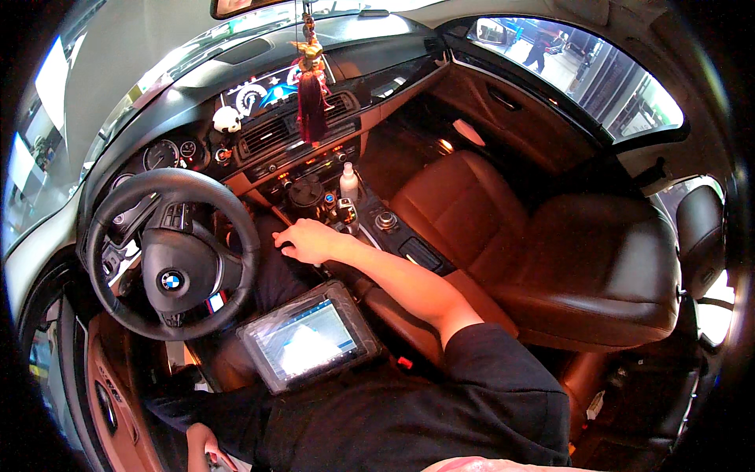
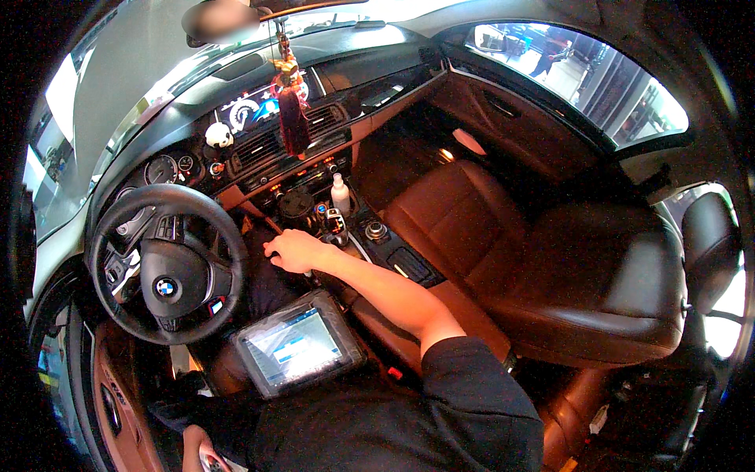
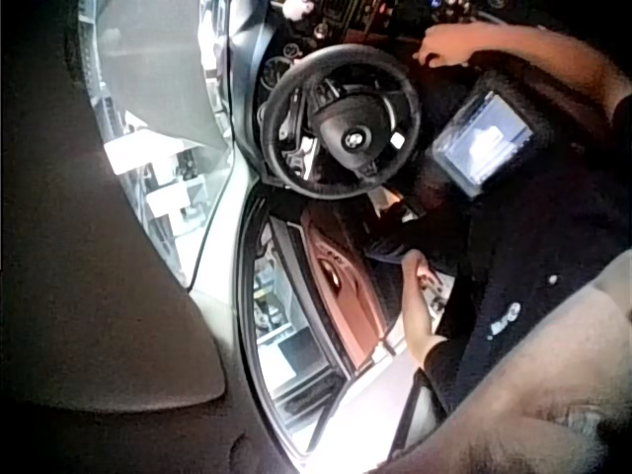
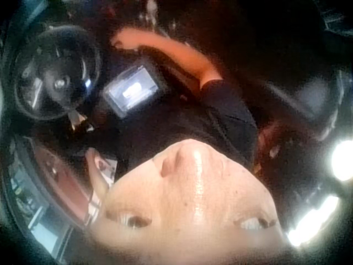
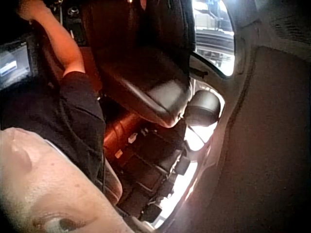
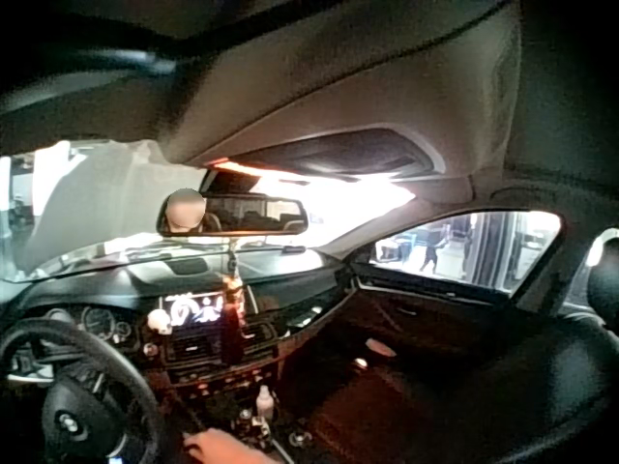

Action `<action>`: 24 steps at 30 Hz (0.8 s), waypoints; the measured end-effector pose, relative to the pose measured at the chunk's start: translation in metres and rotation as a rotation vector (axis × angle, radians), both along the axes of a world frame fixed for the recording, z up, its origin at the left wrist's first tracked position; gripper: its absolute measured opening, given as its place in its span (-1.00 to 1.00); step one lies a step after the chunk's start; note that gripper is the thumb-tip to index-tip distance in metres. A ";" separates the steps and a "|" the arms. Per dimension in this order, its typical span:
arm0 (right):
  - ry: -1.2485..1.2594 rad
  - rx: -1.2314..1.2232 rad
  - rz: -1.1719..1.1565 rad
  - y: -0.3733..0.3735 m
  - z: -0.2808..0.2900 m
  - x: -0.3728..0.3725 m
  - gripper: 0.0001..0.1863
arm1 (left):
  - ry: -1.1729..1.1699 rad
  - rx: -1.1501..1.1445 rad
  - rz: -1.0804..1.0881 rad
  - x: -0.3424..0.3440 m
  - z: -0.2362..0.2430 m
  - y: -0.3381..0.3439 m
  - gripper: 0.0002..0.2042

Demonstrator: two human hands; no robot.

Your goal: Use a diagnostic tablet to scan the vehicle's computer systems.

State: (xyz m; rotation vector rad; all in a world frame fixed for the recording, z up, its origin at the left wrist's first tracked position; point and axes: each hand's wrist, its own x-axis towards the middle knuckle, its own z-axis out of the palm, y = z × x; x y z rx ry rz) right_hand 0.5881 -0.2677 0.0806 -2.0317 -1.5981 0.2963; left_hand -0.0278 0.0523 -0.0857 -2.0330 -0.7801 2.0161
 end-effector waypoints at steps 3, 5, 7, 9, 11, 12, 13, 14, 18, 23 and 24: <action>-0.010 0.047 0.002 -0.002 -0.006 0.004 -0.68 | 0.005 -0.005 -0.015 0.003 -0.001 0.006 -0.68; -0.014 0.068 0.021 0.006 -0.009 -0.001 -0.68 | 0.006 -0.015 0.005 -0.007 0.000 0.002 -0.68; -0.015 0.026 0.009 0.003 -0.004 -0.004 -0.68 | 0.007 -0.029 0.002 -0.016 0.002 0.003 -0.68; -0.036 0.056 0.044 0.012 -0.010 -0.007 -0.66 | -0.003 -0.045 0.027 -0.035 0.005 -0.002 -0.68; -0.067 0.085 0.059 0.001 -0.009 0.001 -0.65 | -0.005 -0.085 -0.010 -0.020 0.010 0.001 -0.68; -0.073 0.099 0.065 0.006 -0.011 -0.002 -0.65 | -0.019 -0.097 0.009 -0.032 0.013 -0.011 -0.68; -0.106 -0.003 0.007 0.004 -0.006 -0.003 -0.66 | -0.015 -0.119 -0.002 -0.020 0.015 -0.015 -0.68; -0.101 0.112 -0.010 -0.024 -0.001 0.031 -0.67 | -0.008 -0.145 -0.026 0.002 0.015 -0.015 -0.68; -0.037 0.053 0.016 -0.021 -0.012 0.001 -0.67 | 0.075 -0.202 0.024 0.024 0.041 -0.040 -0.68; 0.051 0.036 0.059 0.005 0.013 0.002 -0.68 | 0.652 -0.776 0.226 -0.027 0.015 -0.002 -0.61; 0.046 0.043 0.034 0.004 0.012 0.000 -0.67 | 0.611 -0.696 0.266 -0.025 0.020 -0.006 -0.62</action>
